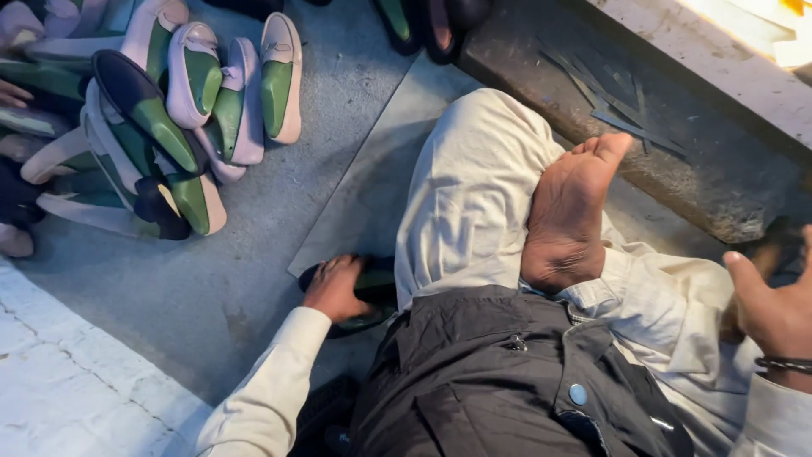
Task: The person sits on the floor and uses a hammer to tap insoles into the soles of several shoes. They repeatedly pick up shoes, insert insoles, and hammer them into place.
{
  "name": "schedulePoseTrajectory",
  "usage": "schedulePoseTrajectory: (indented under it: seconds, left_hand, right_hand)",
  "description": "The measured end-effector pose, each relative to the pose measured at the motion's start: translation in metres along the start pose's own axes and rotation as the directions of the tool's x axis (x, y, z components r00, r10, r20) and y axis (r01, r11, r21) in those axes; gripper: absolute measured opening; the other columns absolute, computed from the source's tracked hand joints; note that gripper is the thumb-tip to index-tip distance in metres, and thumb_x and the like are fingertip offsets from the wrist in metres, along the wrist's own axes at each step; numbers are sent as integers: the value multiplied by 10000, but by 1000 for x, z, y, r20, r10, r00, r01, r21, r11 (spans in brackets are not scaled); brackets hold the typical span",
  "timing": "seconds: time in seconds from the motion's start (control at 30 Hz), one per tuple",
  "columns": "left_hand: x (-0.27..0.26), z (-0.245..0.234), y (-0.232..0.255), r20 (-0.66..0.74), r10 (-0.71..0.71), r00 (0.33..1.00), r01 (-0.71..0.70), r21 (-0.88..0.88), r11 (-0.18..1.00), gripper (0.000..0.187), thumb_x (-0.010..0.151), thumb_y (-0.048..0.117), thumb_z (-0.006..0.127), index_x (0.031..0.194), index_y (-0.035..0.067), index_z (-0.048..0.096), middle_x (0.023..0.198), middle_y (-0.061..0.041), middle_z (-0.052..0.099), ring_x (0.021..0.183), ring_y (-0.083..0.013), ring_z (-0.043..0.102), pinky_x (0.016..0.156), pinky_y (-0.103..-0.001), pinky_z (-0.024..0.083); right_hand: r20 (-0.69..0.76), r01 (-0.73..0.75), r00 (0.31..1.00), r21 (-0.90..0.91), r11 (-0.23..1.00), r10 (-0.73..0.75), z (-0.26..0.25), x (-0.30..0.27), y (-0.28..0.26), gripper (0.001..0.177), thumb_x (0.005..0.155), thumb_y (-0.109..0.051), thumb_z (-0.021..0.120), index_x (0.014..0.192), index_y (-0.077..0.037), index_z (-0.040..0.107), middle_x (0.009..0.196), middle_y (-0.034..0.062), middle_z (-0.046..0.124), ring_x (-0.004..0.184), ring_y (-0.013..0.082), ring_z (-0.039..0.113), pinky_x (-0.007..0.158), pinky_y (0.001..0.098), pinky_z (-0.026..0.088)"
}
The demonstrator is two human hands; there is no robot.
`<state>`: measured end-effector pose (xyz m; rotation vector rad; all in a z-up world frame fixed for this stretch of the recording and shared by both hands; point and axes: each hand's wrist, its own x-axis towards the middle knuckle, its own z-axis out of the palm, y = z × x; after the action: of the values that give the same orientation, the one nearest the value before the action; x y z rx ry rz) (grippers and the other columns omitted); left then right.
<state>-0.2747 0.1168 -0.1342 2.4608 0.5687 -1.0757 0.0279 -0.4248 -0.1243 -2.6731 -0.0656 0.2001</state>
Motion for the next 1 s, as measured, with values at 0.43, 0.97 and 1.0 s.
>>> schedulePoseTrajectory:
  seconds: [0.43,0.97,1.0]
  left_hand:
    - [-39,-165,106,-718,252,649,-238,124,963,434,907,247,794,1255,-4,726,1037,-232,762,970,-420,736,776,-502,591]
    - [1,-132,273,-239,39,970,-186,-628,755,1037,712,457,793,1526,101,258,1285,-245,618,1157,-467,660,924,-582,525]
    - [4,-126,277,-238,32,971,-180,-633,753,1037,712,457,793,1526,101,258,1285,-245,618,1157,-467,660,924,-582,525]
  right_hand:
    - [376,-279,927,664,693,14,-28,-41,-204,437,901,-150,754,1326,-75,684,1008,189,767,886,276,765,734,344,607]
    - [41,408,846,593,695,-532,17,15,-210,258,1067,-159,534,1114,-63,768,1136,173,752,1059,398,707,912,458,549]
    - [48,407,843,595,693,-536,22,39,-193,258,1067,-159,534,1114,-63,768,1136,173,752,1059,398,707,912,458,549]
